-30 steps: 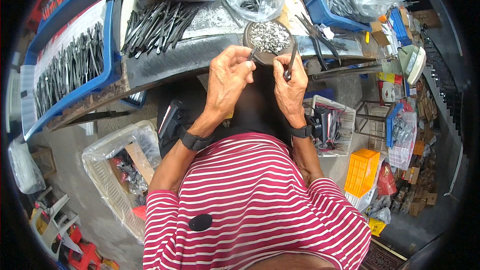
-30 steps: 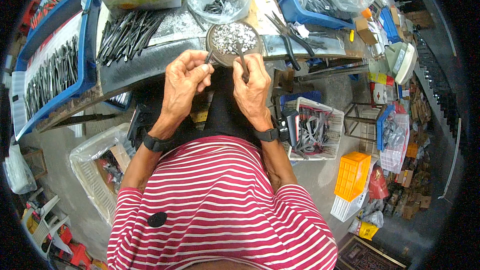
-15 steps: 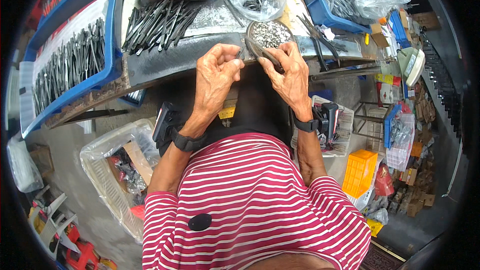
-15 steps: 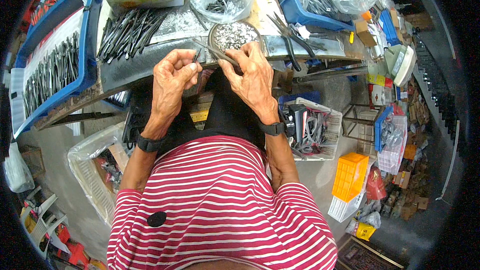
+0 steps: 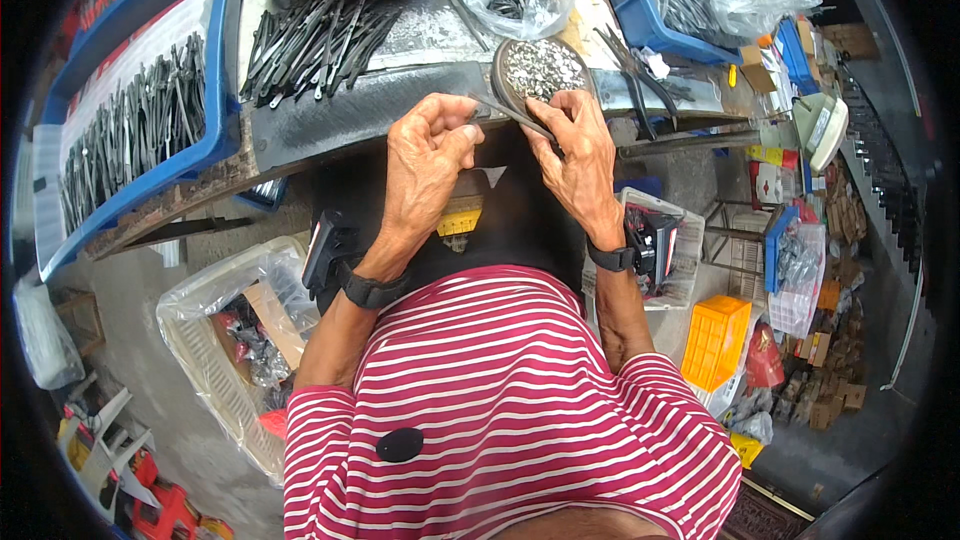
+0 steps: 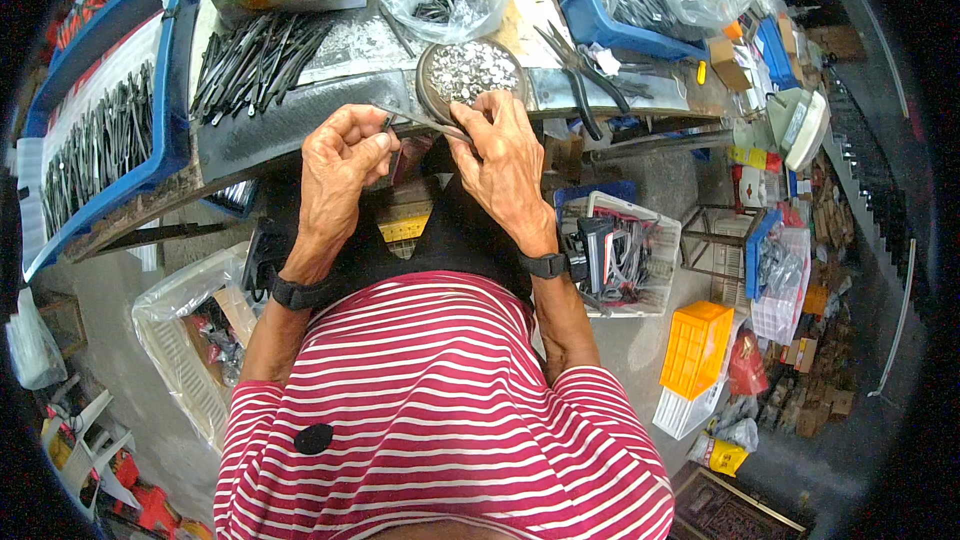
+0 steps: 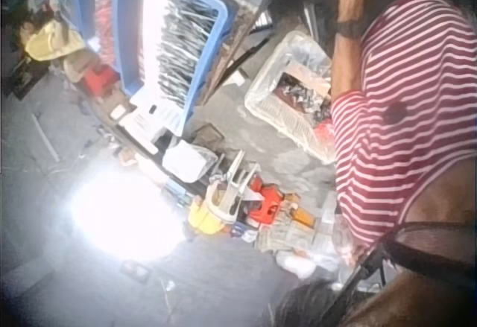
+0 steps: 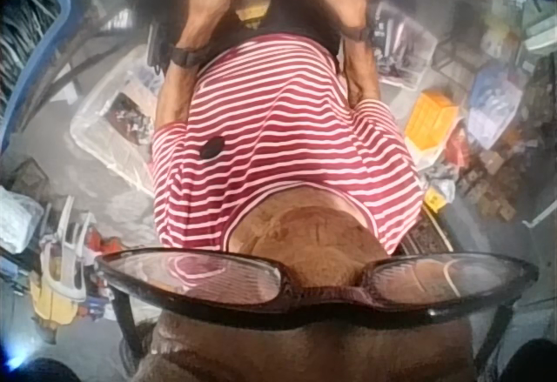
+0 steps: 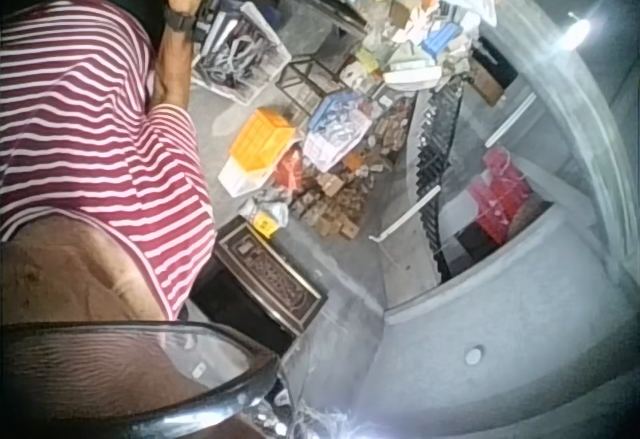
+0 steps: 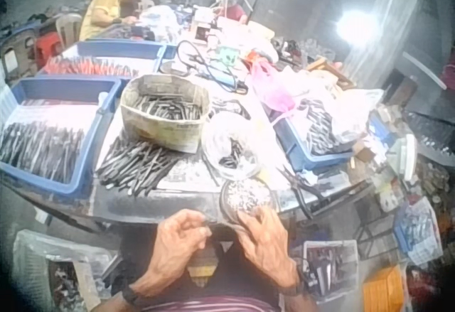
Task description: The person repeatedly picks a metal rod and a small metal ball bearing from a container, then presses the ball into the end of the rod using a screwdriver. The person continues this process for multiple units, placing each assembled fastener on the table.
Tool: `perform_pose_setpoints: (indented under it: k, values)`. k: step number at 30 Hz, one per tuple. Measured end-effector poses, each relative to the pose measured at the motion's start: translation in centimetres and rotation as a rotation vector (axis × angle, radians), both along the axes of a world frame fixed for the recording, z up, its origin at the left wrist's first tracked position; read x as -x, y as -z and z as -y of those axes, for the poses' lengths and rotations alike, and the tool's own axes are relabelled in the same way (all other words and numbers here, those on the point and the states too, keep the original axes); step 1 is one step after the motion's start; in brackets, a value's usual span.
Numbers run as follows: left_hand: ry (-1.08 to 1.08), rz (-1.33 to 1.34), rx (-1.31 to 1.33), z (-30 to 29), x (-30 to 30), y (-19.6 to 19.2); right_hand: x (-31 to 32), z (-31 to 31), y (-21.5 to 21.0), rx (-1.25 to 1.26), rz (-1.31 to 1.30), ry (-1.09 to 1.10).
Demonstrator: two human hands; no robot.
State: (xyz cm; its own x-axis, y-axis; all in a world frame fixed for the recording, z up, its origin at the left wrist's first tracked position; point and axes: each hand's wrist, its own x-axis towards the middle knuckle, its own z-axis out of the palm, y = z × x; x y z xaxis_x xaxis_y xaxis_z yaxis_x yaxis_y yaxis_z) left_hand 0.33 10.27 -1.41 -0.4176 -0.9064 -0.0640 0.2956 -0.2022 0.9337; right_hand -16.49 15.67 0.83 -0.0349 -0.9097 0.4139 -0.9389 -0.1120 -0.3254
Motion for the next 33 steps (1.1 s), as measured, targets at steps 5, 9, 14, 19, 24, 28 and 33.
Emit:
perform_pose_setpoints:
  k: [5,9,14,19,24,28,33]
  values:
    - [-0.011,-0.065,0.017,0.5,-0.4,-0.3,0.1,-0.4,0.3,0.052,-0.044,-0.007]
    - [-0.041,-0.073,0.043,1.2,-1.5,-0.8,0.3,-0.3,0.5,0.087,-0.021,-0.030]
    - [-0.080,-0.076,0.017,1.9,-2.9,-1.2,0.4,0.1,0.4,0.128,0.031,-0.061]
    - [-0.095,-0.098,0.028,2.6,-3.6,-1.3,0.3,0.3,0.3,0.127,0.107,-0.058]
    - [-0.077,-0.076,0.014,2.6,-3.5,-1.3,0.4,0.4,0.3,0.099,0.114,-0.057]
    - [-0.057,-0.042,0.005,2.3,-3.0,-1.3,0.5,0.5,0.4,0.129,0.088,-0.061]
    - [0.084,-0.135,-0.110,1.1,-1.2,-1.1,0.3,0.4,0.1,0.119,0.179,0.018]
